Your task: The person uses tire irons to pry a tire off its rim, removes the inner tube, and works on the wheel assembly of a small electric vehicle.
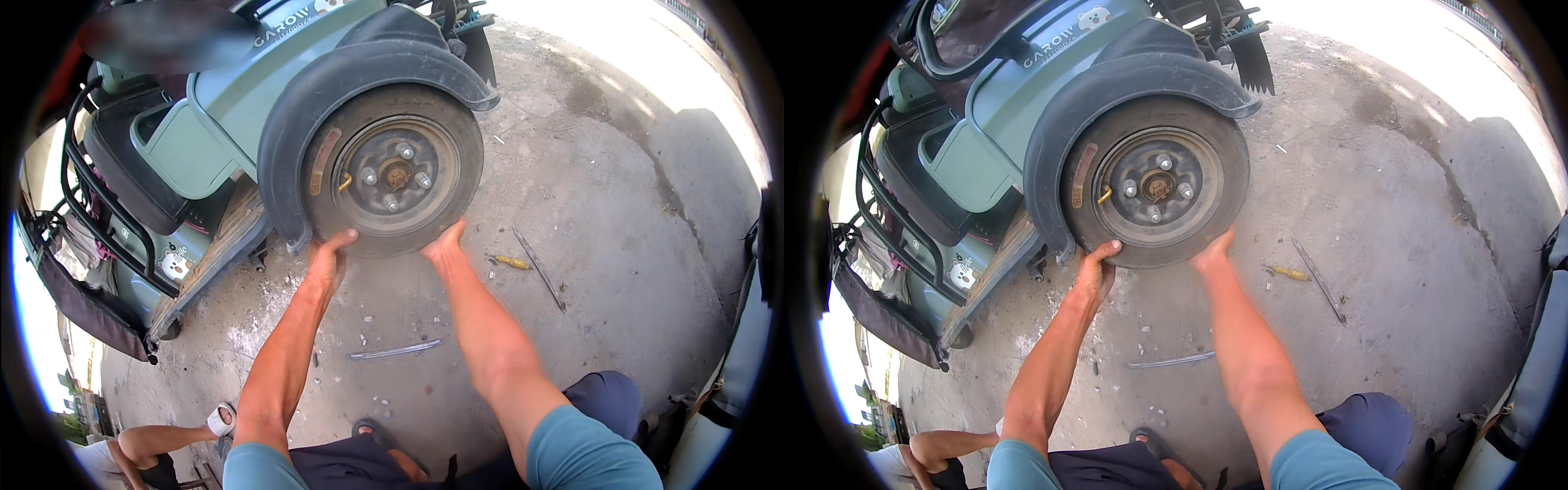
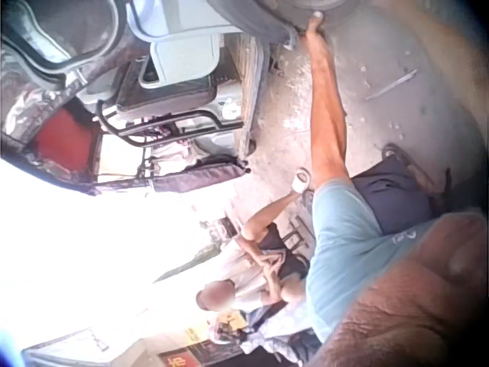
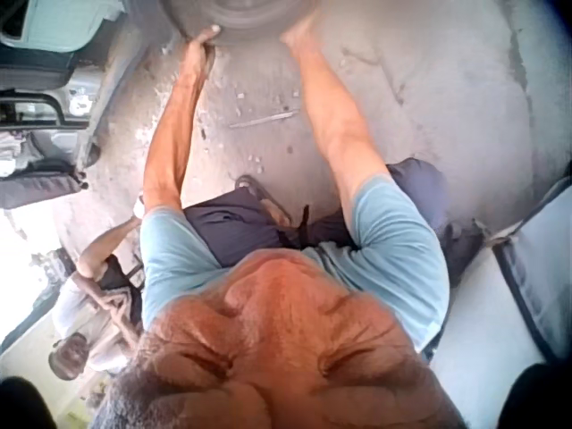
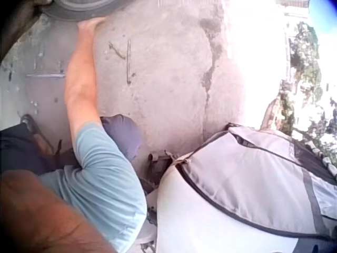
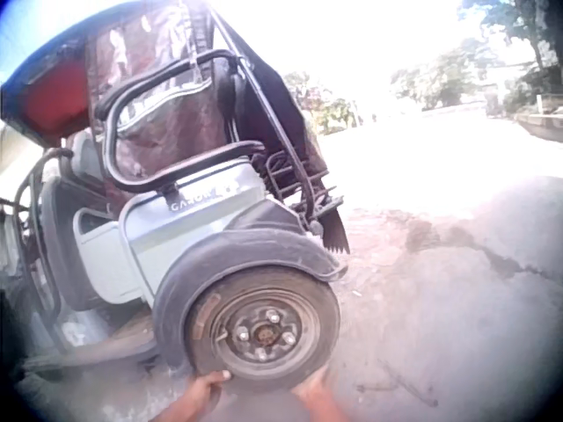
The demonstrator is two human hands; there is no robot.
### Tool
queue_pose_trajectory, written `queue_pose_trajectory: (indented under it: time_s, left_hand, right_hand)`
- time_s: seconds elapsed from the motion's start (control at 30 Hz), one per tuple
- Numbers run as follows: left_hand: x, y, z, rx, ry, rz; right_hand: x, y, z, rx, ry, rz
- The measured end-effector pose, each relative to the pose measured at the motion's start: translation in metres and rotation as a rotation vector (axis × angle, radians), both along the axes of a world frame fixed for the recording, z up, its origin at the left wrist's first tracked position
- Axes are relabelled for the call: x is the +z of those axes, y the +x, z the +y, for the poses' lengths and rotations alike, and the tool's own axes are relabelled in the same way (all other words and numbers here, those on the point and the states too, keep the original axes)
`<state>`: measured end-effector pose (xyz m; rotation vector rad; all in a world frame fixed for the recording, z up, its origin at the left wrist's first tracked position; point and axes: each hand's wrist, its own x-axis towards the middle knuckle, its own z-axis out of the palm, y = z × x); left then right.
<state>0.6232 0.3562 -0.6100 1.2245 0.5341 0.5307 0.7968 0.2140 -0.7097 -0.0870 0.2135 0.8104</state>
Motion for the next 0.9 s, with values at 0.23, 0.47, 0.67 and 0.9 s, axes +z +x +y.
queue_pose_trajectory:
  time_s: [0.23, 0.47, 0.67, 0.9]
  left_hand:
    - [0.009, 0.004, -0.011, 0.066, -0.013, 0.049]
    - [0.001, 0.004, -0.025, -0.017, 0.140, 0.027]
    - [-0.013, -0.006, -0.013, -0.010, 0.229, 0.027]
    - [-0.038, 0.007, -0.022, -0.083, 0.155, 0.060]
  right_hand:
    - [0.012, -0.033, -0.017, -0.037, -0.201, 0.202]
    - [0.051, 0.000, -0.017, -0.320, -0.590, 0.092]
    - [0.051, -0.002, 0.008, -0.449, -0.853, 0.150]
    - [0.053, 0.033, -0.001, -0.559, -0.900, 0.032]
